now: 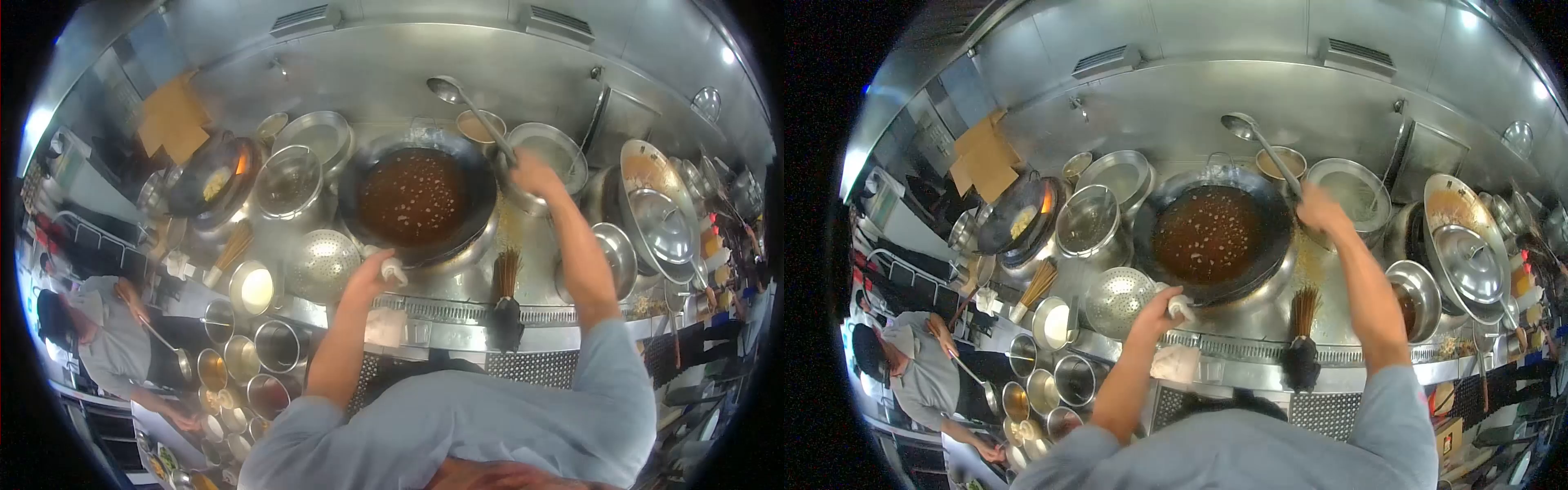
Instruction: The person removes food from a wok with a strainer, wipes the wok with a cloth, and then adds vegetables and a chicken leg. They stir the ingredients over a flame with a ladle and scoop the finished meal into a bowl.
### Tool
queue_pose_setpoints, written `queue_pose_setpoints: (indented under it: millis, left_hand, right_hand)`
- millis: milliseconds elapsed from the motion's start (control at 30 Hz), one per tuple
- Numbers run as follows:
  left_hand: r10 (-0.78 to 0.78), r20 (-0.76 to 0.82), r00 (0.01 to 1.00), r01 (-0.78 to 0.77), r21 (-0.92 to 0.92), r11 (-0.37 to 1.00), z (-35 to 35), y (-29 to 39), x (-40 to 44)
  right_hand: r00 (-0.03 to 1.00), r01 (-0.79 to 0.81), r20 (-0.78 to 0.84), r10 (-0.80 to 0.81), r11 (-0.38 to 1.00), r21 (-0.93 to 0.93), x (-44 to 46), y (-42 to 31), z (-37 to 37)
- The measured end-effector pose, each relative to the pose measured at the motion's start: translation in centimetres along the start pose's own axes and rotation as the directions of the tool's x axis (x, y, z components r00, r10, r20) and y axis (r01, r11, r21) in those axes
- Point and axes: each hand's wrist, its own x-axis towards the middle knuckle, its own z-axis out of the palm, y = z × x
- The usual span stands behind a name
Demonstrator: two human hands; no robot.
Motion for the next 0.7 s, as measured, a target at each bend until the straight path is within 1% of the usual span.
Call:
queue_pose_setpoints:
  millis: [33,67,100,133,167,200,233,267,300,333,367,433,467,567,600,667,700]
  left_hand:
    - [0.004,-0.003,1.000,-0.004,-0.003,1.000,0.4,-0.2,0.2]
    - [0.069,0.007,0.998,-0.069,0.031,0.997,0.6,-1.1,0.6]
    - [0.134,0.017,0.991,-0.135,0.064,0.989,0.9,-1.9,0.9]
    - [0.138,0.017,0.990,-0.139,0.060,0.988,1.6,-2.7,1.5]
    - [-0.291,0.056,0.955,0.288,-0.410,0.865,2.6,-3.5,2.0]
    - [-0.594,0.286,0.752,0.574,-0.727,0.377,3.6,-3.9,2.6]
    - [-0.588,0.297,0.753,0.574,-0.733,0.365,4.4,-4.0,2.4]
    - [-0.528,0.219,0.820,0.476,-0.773,0.419,5.0,-4.2,1.9]
    - [-0.464,0.133,0.876,0.369,-0.804,0.466,5.7,-4.2,1.6]
    - [-0.723,0.310,0.617,0.430,-0.903,-0.020,3.8,3.7,2.3]
    - [-0.719,0.318,0.618,0.425,-0.904,-0.034,3.7,3.9,2.4]
    - [-0.671,0.287,0.684,0.398,-0.917,0.013,4.0,4.2,2.1]
    - [-0.693,0.248,0.677,0.365,-0.931,0.023,4.3,4.5,2.0]
    - [-0.698,0.236,0.676,0.341,-0.940,0.012,3.4,7.0,1.1]
    - [-0.698,0.231,0.678,0.333,-0.943,0.011,3.2,7.3,1.0]
    - [-0.666,0.225,0.711,0.333,-0.942,0.037,3.0,7.9,0.6]
    - [-0.667,0.221,0.712,0.326,-0.945,0.036,2.7,8.6,0.4]
  right_hand:
    - [0.992,-0.072,0.094,0.081,0.993,-0.090,2.5,-1.6,-0.7]
    - [0.969,-0.137,0.176,0.170,0.973,-0.185,4.8,-4.2,-1.4]
    - [0.966,-0.054,0.232,0.114,0.967,-0.248,6.1,-6.6,-2.4]
    - [0.954,0.031,0.292,0.063,0.952,-0.306,7.0,-8.6,-3.0]
    - [0.953,0.026,0.293,0.070,0.950,-0.313,8.3,-9.9,-2.9]
    - [0.919,0.076,0.390,0.063,0.941,-0.330,10.0,-10.8,-2.7]
    - [0.871,0.128,0.488,0.060,0.931,-0.343,10.7,-12.4,-2.8]
    - [0.867,0.131,0.494,0.068,0.925,-0.356,11.2,-13.7,-3.0]
    - [0.832,0.183,0.548,0.092,0.886,-0.426,11.0,-15.9,-4.4]
    - [0.795,0.239,0.595,0.120,0.839,-0.489,11.1,-17.4,-5.1]
    - [0.792,0.245,0.598,0.126,0.831,-0.500,11.7,-18.1,-5.1]
    - [0.747,0.098,0.613,0.256,0.871,-0.482,12.4,-19.2,-5.3]
    - [0.744,0.102,0.614,0.263,0.863,-0.494,12.3,-19.5,-5.3]
    - [0.724,0.165,0.638,0.262,0.832,-0.530,11.6,-22.1,-6.4]
    - [0.726,0.151,0.630,0.275,0.830,-0.536,11.5,-22.4,-6.6]
    - [0.729,0.141,0.623,0.285,0.827,-0.544,11.4,-22.6,-7.0]
    - [0.724,0.110,0.622,0.299,0.840,-0.532,11.5,-22.7,-7.1]
